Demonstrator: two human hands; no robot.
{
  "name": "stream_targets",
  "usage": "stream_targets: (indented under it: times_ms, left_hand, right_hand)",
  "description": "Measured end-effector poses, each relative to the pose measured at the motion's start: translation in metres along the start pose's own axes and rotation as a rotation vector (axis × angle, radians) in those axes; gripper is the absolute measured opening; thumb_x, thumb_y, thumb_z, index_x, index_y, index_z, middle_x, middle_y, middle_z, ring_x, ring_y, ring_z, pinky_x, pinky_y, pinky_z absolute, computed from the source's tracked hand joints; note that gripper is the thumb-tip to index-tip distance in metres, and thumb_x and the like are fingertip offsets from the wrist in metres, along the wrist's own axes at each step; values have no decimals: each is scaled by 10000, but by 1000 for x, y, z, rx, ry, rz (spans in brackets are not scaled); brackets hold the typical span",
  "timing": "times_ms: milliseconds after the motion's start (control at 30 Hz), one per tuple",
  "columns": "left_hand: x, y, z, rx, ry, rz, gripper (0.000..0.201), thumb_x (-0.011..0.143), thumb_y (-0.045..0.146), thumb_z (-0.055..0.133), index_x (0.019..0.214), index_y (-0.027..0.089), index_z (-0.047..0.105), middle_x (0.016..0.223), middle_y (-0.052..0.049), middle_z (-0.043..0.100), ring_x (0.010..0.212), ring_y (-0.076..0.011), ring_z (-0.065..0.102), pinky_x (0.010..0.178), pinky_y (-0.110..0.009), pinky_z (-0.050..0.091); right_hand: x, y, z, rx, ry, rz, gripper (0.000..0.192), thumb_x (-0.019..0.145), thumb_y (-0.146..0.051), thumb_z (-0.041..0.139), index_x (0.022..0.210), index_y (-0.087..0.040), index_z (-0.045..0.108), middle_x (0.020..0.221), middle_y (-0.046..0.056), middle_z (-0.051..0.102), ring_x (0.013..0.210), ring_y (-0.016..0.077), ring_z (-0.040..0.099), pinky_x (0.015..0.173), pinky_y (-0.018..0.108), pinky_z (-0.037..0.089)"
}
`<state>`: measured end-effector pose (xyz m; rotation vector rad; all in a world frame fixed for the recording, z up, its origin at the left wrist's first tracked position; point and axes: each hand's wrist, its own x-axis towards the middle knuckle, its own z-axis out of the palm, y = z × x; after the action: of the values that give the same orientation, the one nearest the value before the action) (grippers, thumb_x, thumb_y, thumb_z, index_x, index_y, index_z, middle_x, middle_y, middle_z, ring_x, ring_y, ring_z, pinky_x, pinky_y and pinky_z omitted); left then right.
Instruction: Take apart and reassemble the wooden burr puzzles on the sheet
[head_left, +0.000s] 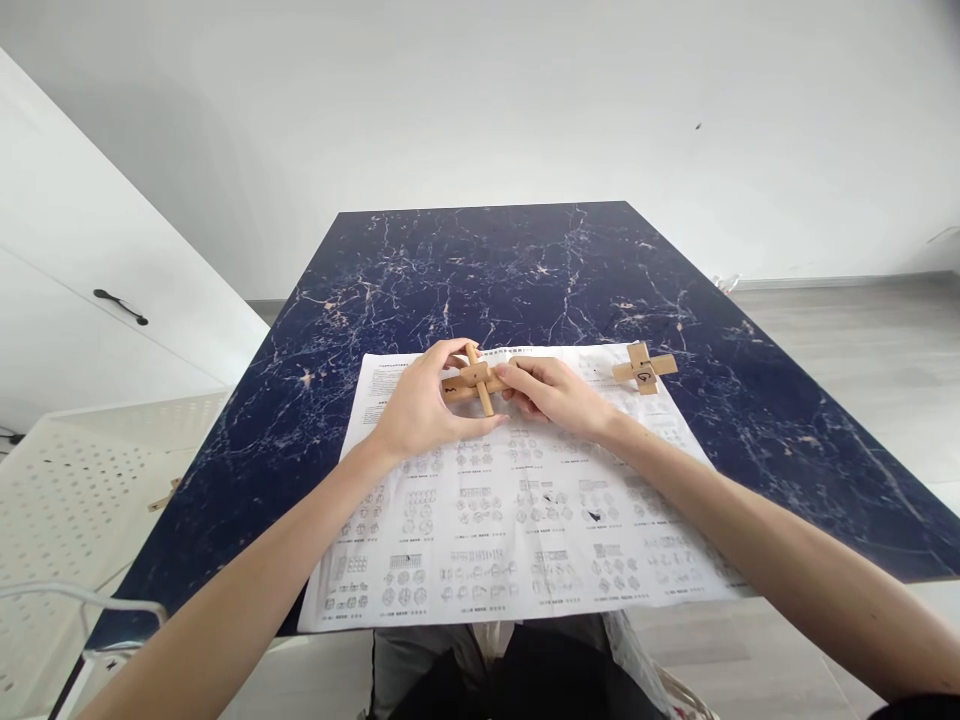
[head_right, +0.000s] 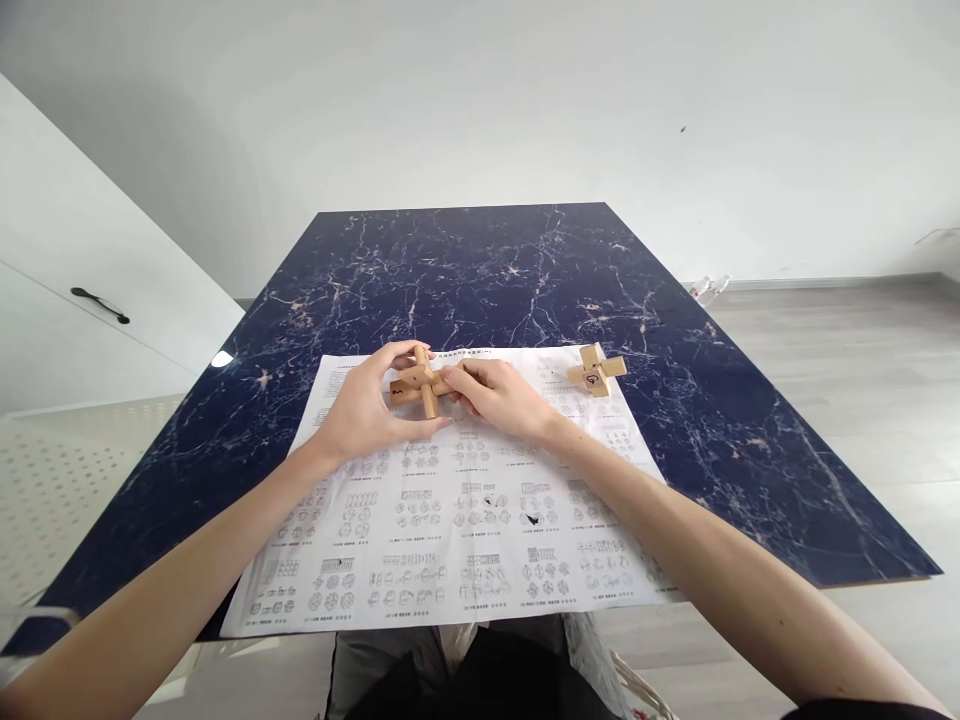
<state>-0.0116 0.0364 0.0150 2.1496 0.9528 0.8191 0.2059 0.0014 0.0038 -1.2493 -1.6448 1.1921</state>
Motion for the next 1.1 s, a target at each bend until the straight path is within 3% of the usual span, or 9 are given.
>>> stream_targets:
  times_ms: [300,500,667,833,933,1033,1100]
  left_hand:
    - [0,-2,-2,12,-36,63,794,676,505,960,1321,263,567,1339,-92,691,1150,-314,710,962,-469,605]
    - [-4,2,5,10,-3,87,814,663,527,971,1333,271,586,1322,-85,712,1145,-318,711,1021,-499,582]
    - [-3,2,6,-37,-13,50,868,693,536,958,1418,273,560,1332,-92,725,1148,-325,735,976,-470,625]
    - [-3,2,5,-109,3,9,877,697,498,965,1439,281,552,1340,-82,729,1138,-315,760,969,-445,646]
    - [-3,2,5,-105,20,1,880,698,480,963,1448,273,551,1332,-85,737,1099,-308,771,984,-460,638]
    - [-3,1,5,-110,39,-8,871,721,475,947,1467,271,546,1330,-90,735,1068,-293,772,969,-455,639]
    - [-3,1,5,-99,46,8,787,757,480,924,1432,270,579,1320,-85,732,1079,-281,762,953,-431,640]
  right_hand:
    - [-3,-2,3,-60,17,-49,521,1075,-578,500,686,-232,487,578,-40,489,501,109,402,505,292,325]
    - [-5,0,13,-51,33,-23,624,1095,-682,360,751,-218,595,554,-33,456,488,127,382,483,303,318]
    - [-6,2,16,-96,96,-66,652,1089,-728,298,709,-239,503,588,5,539,537,157,493,521,312,379]
    - [-9,1,19,-144,243,-165,456,1104,-660,382,1040,-239,546,983,80,731,820,223,681,714,350,511]
    - [-10,1,19,-86,166,-202,402,1116,-595,425,1273,-243,539,1175,111,732,898,231,703,784,382,555]
    - [-10,0,17,-56,57,-241,427,1123,-525,460,1471,-280,494,1151,90,738,903,233,706,785,389,578]
    - [-10,-2,14,-26,-9,-255,423,1121,-490,478,1494,-296,525,1164,80,734,883,218,705,761,373,594]
